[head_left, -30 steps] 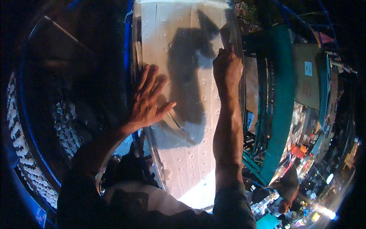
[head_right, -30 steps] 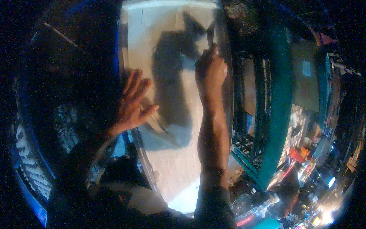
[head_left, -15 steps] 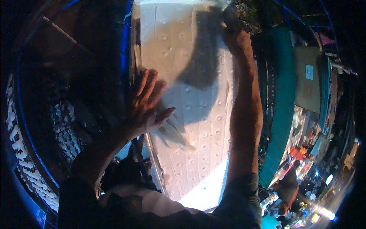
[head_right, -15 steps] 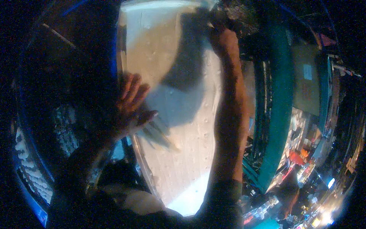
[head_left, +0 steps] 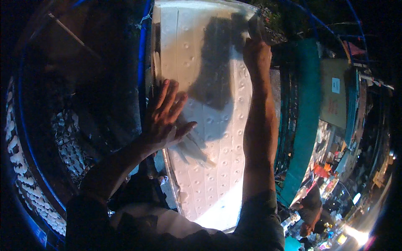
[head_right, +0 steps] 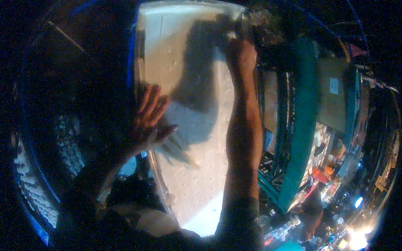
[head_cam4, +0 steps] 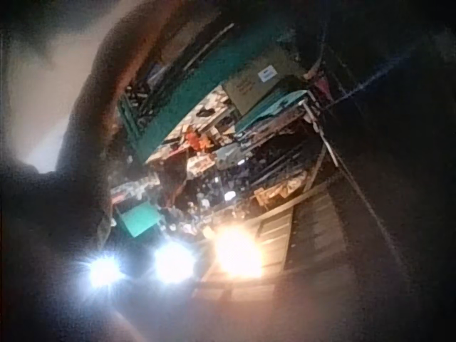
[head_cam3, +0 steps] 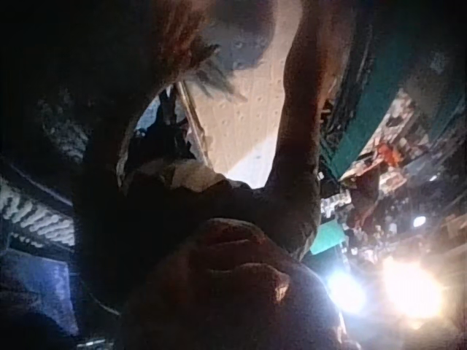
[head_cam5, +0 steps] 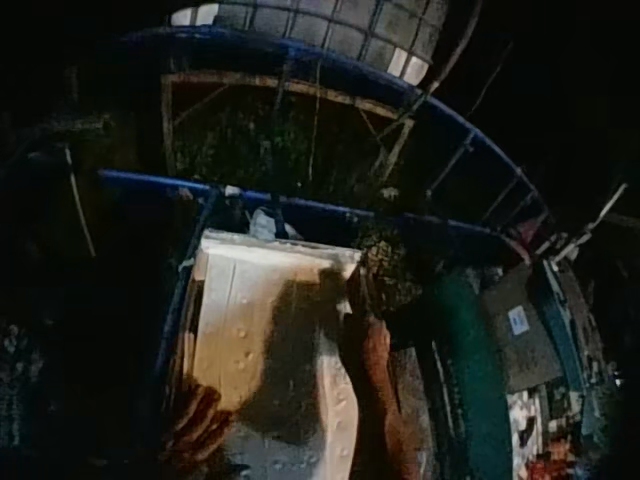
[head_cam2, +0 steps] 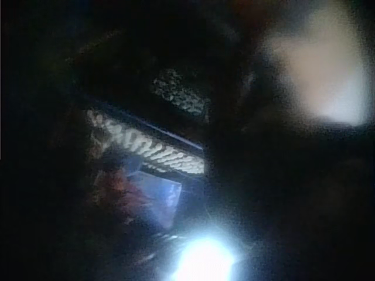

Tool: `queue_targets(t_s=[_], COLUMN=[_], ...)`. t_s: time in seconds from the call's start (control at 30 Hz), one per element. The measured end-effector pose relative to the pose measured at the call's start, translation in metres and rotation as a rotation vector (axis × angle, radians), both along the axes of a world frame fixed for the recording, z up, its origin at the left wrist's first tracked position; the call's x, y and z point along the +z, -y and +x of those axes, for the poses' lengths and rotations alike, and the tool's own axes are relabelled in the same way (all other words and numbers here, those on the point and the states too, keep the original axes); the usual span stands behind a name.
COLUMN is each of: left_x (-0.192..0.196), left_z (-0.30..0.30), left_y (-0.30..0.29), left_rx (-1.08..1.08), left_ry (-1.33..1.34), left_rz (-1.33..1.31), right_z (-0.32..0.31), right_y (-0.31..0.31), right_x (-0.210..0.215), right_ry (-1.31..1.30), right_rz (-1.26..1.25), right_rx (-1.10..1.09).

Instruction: The person uses a metal scraper to cut a large sheet of white dough on a perforated metal tray into smaller rectangular pieces. They repeatedly scrape the dough, gather the cut pieces, and move them to the side of the tray.

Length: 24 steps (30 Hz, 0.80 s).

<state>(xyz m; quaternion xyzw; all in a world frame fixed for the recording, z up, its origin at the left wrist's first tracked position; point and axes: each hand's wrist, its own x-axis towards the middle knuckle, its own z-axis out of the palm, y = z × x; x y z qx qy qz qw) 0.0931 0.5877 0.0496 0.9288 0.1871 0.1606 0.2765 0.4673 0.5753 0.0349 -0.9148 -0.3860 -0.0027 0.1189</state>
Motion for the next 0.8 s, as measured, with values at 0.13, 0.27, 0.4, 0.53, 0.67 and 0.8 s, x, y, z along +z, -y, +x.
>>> queue_targets(t_s=[0.13,0.27,0.4,0.53,0.67,0.8], left_x=[0.001,-0.008,0.003,0.005,-0.018,-0.022], left_z=[0.007,-0.012,0.000,0.003,0.007,-0.015], left_y=[-0.001,-0.004,0.004,-0.005,-0.002,-0.002], left_rx=[-0.033,0.034,-0.029,-0.024,-0.027,-0.225], left_ry=[0.010,0.000,0.023,-0.034,0.029,-0.037], left_rz=[-0.041,0.118,0.103,0.125,0.176,0.316], right_z=[0.040,-0.009,0.043,0.029,-0.010,-0.111], right_y=[0.021,0.001,0.028,-0.020,0.005,0.119], right_x=[-0.001,0.013,-0.059,-0.051,0.049,0.098], right_ry=[0.071,0.087,0.143,0.040,0.173,0.200], right_rz=[-0.080,-0.124,0.042,0.148,0.046,0.332], right_rx=[0.062,0.125,0.058,0.044,0.173,0.308])
